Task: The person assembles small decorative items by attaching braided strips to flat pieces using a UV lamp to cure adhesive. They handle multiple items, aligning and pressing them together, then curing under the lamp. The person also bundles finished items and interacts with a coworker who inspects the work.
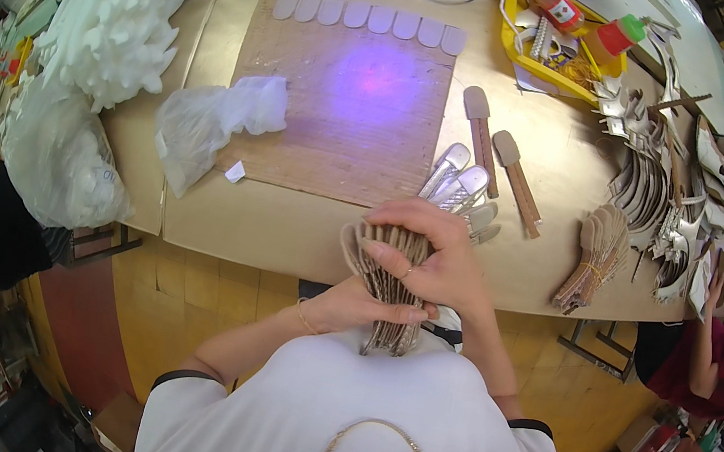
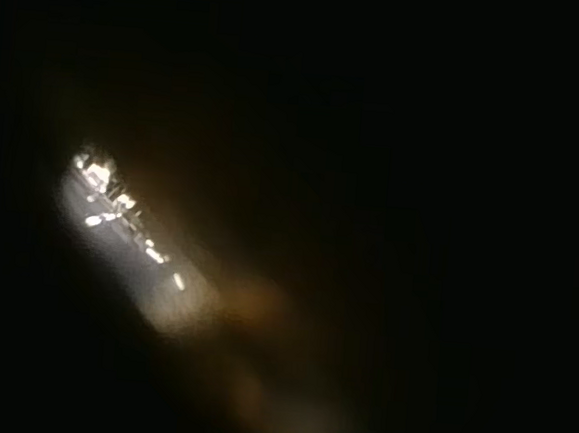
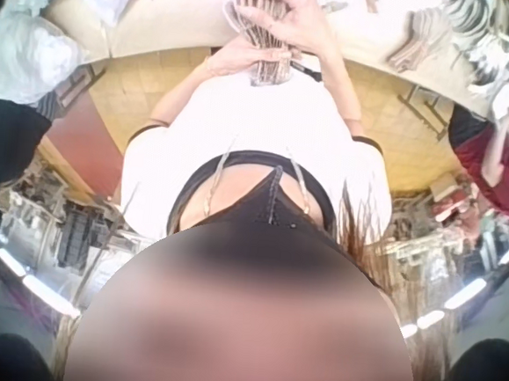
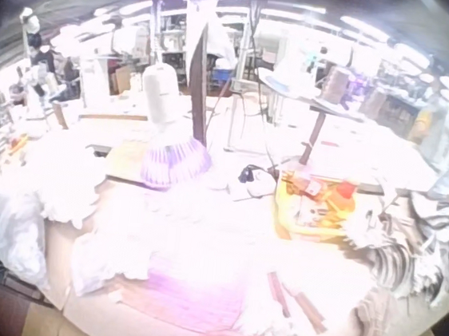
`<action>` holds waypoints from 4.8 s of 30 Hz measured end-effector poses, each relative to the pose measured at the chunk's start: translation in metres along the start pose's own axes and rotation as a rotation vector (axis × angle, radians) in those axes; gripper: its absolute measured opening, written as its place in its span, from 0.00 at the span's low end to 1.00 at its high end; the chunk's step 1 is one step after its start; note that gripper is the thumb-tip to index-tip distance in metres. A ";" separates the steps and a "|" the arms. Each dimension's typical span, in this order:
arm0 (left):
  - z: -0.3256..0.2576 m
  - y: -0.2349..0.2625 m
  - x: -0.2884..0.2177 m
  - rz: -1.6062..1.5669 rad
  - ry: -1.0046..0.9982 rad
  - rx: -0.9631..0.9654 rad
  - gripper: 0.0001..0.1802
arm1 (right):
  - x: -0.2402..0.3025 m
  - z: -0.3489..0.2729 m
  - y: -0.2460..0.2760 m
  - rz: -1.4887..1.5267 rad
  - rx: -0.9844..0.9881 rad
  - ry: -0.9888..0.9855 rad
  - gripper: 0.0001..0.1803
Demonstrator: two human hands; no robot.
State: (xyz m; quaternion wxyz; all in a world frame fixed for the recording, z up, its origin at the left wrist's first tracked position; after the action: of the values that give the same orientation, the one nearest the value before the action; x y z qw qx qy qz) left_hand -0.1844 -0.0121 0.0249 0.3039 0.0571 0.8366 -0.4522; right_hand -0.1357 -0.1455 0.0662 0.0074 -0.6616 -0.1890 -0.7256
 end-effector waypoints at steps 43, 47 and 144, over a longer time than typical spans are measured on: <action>0.033 0.055 -0.058 -0.238 -0.482 -0.352 0.22 | -0.005 0.007 0.021 -0.396 -0.095 0.224 0.17; 0.042 0.062 -0.068 -0.216 -0.517 -0.462 0.20 | -0.046 0.026 0.057 -0.466 -0.525 -0.308 0.19; 0.052 0.092 -0.068 -0.543 -0.146 -0.006 0.30 | -0.022 0.008 0.157 -0.207 -0.351 -0.288 0.14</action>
State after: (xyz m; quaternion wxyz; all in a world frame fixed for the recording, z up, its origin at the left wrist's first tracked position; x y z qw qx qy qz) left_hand -0.0714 0.0131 -0.0244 0.2313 -0.2027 0.7985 -0.5176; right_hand -0.0841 -0.2940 0.0869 -0.2092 -0.7263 -0.1259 -0.6426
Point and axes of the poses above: each hand's wrist, its own z-axis towards the middle knuckle, its own y-axis out of the back of the hand, x = y × z, the point moved 2 cm from there along z, towards the middle knuckle, and after that the axes turned 4 degrees about -z, right-handed, at the moved point
